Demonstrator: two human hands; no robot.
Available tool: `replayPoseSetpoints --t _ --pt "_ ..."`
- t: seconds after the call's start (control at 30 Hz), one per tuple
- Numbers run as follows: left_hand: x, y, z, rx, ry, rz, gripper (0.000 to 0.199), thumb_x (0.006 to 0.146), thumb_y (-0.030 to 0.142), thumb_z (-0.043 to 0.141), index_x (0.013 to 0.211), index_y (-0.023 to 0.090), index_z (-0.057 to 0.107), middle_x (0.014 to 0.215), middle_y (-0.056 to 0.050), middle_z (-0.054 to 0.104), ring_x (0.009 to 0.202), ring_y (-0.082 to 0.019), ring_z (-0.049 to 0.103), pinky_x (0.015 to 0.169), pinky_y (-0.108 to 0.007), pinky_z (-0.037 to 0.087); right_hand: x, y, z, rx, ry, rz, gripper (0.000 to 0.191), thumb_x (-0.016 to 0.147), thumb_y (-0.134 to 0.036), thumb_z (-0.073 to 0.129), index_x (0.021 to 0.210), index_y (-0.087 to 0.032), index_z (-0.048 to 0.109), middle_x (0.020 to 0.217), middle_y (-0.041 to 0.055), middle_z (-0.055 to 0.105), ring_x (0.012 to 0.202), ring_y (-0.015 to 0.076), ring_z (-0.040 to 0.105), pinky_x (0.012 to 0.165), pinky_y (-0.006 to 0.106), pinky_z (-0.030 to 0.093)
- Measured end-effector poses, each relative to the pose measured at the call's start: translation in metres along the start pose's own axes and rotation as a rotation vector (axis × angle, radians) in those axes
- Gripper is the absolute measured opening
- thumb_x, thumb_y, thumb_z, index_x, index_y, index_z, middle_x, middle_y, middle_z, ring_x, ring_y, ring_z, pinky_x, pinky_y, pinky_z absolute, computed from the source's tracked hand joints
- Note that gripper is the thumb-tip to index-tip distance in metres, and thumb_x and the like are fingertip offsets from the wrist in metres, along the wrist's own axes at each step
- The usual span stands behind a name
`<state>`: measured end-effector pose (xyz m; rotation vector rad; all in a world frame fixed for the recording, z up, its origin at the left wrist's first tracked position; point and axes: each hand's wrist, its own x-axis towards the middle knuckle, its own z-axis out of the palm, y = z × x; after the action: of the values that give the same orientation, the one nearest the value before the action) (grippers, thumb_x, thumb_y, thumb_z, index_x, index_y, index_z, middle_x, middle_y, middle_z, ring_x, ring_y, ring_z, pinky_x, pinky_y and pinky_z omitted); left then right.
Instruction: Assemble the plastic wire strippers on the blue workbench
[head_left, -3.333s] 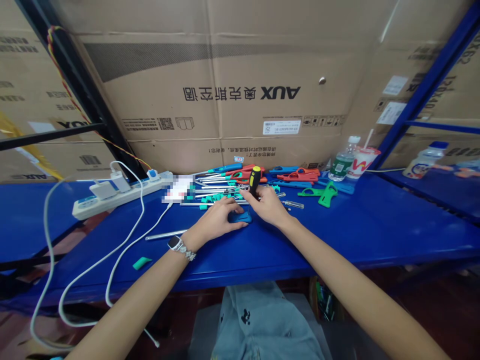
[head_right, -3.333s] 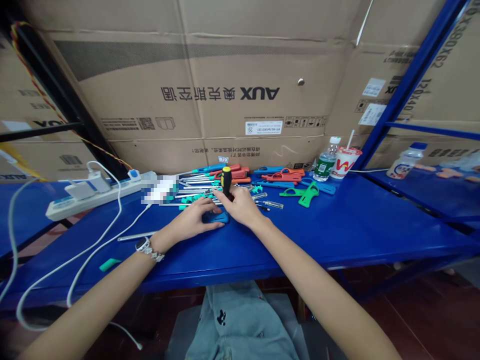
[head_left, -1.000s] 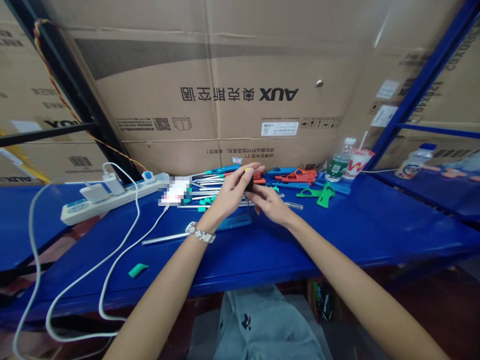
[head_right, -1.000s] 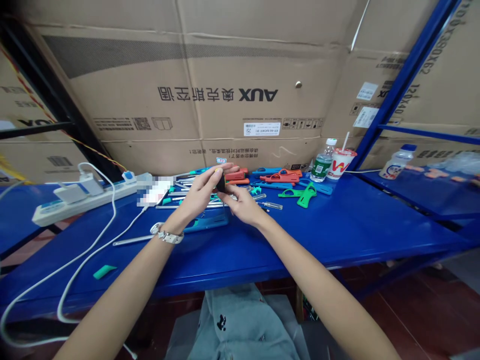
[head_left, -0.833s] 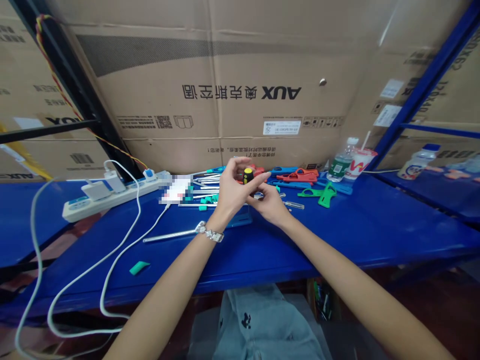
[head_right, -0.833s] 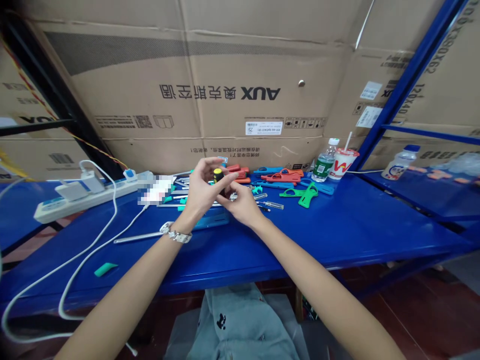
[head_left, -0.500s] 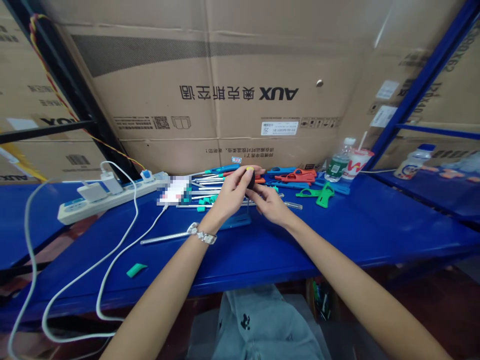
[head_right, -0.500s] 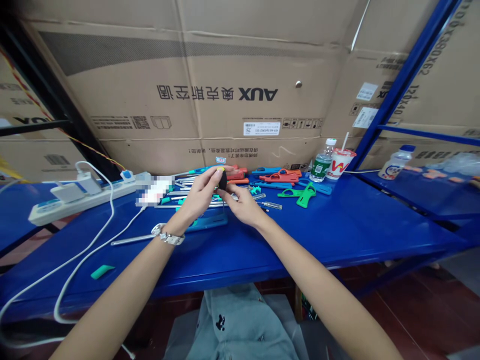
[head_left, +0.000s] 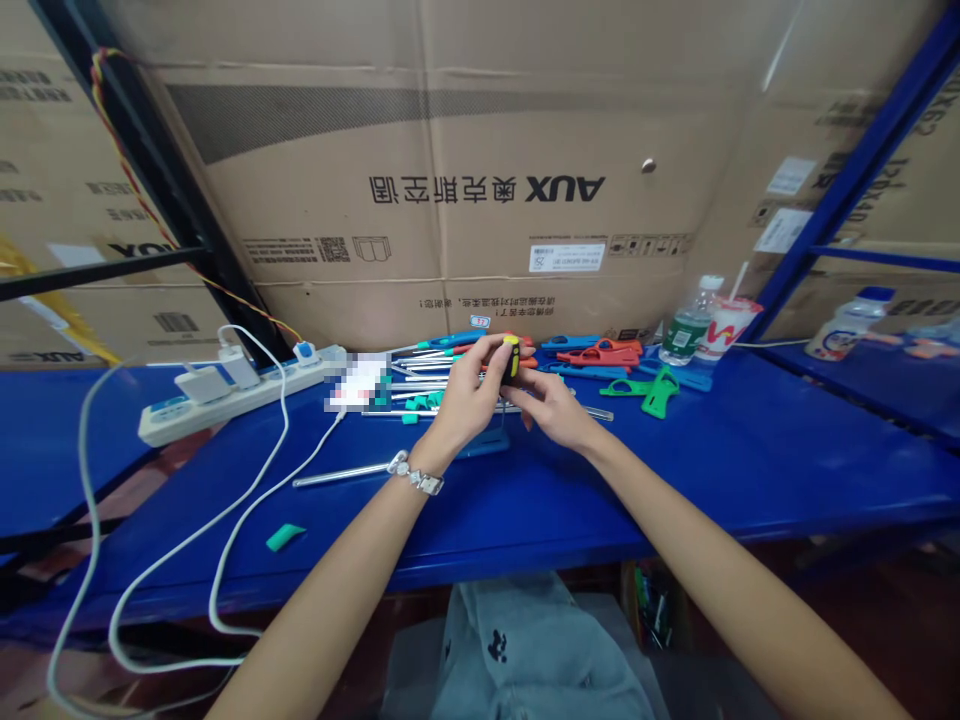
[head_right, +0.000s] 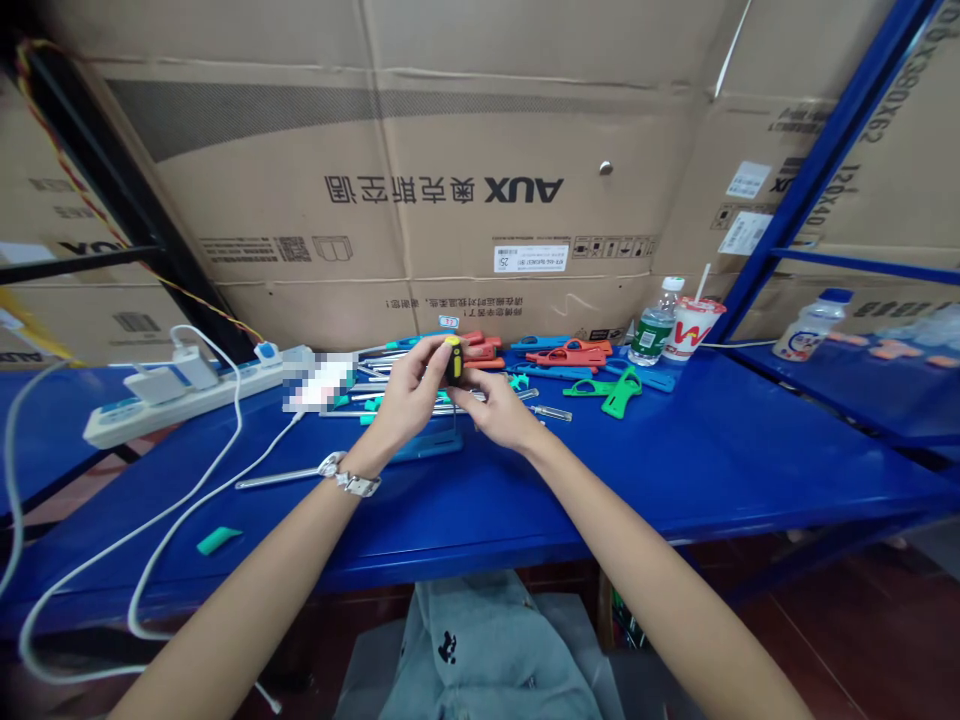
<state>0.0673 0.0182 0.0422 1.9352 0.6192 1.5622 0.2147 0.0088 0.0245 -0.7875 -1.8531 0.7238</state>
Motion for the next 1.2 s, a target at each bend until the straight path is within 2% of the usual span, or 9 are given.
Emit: replayPoseSetpoints --t 0.1,0.23,0.33,0.5,0.73,0.83,0.97,1.07,1.2 --pt "0.000 0.001 0.003 0.009 0.073 -0.035 0.026 0.098 0.046 0.061 0.108 0.022 0.064 0.105 -0.008 0.075 0.099 -0.020 0.072 0.091 -0.035 0.055 0.002 0.004 0.001 -0.046 0.044 0.028 0.031 0.084 -0.050 0.067 0.079 -0.019 0.063 0.076 0.0024 0.062 0.072 0.0187 0.056 0.067 0.032 0.045" --pt "0.001 0.004 0.011 0.006 0.283 -0.042 0.039 0.075 0.042 0.088 0.092 0.021 0.060 0.087 -0.003 0.072 0.083 -0.018 0.070 0.080 -0.032 0.056 0.004 0.013 0.012 -0.141 0.221 0.053 0.031 0.073 -0.042 0.075 0.069 -0.022 0.051 0.067 -0.0020 0.054 0.062 0.0145 0.046 0.059 0.029 0.038" --pt "0.001 0.006 0.009 -0.024 0.198 -0.038 0.027 0.086 0.041 0.078 0.092 0.020 0.061 0.089 -0.005 0.075 0.086 -0.018 0.072 0.081 -0.032 0.056 0.004 0.011 0.013 -0.149 0.240 0.051 0.029 0.073 -0.042 0.077 0.076 -0.021 0.056 0.071 -0.0008 0.058 0.064 0.0156 0.050 0.059 0.030 0.039" --pt "0.000 0.004 -0.003 -0.038 -0.057 -0.063 0.032 0.103 0.047 0.049 0.107 0.021 0.066 0.111 -0.010 0.076 0.109 -0.022 0.071 0.095 -0.037 0.055 0.002 -0.001 0.000 0.020 -0.015 0.033 0.035 0.089 -0.055 0.062 0.088 -0.020 0.068 0.073 0.0023 0.063 0.068 0.0188 0.057 0.061 0.032 0.046" --pt "0.003 0.001 0.005 -0.028 0.169 -0.099 0.035 0.081 0.044 0.081 0.098 0.020 0.063 0.093 -0.006 0.074 0.087 -0.020 0.072 0.082 -0.034 0.057 0.008 0.015 0.007 -0.015 0.111 0.049 0.038 0.075 -0.052 0.077 0.072 -0.021 0.056 0.070 0.0001 0.057 0.068 0.0176 0.054 0.065 0.033 0.046" --pt "0.003 0.004 0.007 -0.056 0.063 -0.091 0.025 0.092 0.044 0.068 0.097 0.019 0.066 0.095 -0.007 0.075 0.091 -0.021 0.073 0.083 -0.034 0.058 0.008 0.016 0.010 -0.021 0.147 0.039 0.035 0.075 -0.049 0.079 0.080 -0.021 0.059 0.074 0.0008 0.059 0.071 0.0183 0.056 0.068 0.034 0.048" --pt "0.002 0.005 0.001 -0.028 -0.069 -0.084 0.030 0.102 0.044 0.051 0.112 0.020 0.066 0.111 -0.011 0.075 0.104 -0.023 0.071 0.092 -0.037 0.056 0.002 0.005 0.003 0.050 -0.023 0.042 0.032 0.087 -0.051 0.068 0.091 -0.019 0.067 0.080 0.0030 0.066 0.076 0.0200 0.061 0.073 0.035 0.052" --pt "-0.001 0.000 -0.010 0.058 -0.049 -0.105 0.032 0.103 0.047 0.048 0.115 0.023 0.065 0.117 -0.010 0.073 0.111 -0.025 0.068 0.095 -0.040 0.054 0.002 0.002 -0.003 0.058 -0.056 0.071 0.034 0.088 -0.052 0.068 0.084 -0.019 0.069 0.078 0.0034 0.069 0.081 0.0221 0.066 0.079 0.038 0.053" --pt "-0.015 -0.010 -0.034 0.329 -0.081 -0.107 0.023 0.098 0.038 0.052 0.097 0.021 0.067 0.098 -0.008 0.073 0.095 -0.025 0.068 0.088 -0.043 0.054 0.006 0.007 -0.005 0.062 -0.021 0.066 0.035 0.082 -0.053 0.074 0.087 -0.019 0.070 0.086 0.0047 0.074 0.087 0.0232 0.068 0.086 0.042 0.053"
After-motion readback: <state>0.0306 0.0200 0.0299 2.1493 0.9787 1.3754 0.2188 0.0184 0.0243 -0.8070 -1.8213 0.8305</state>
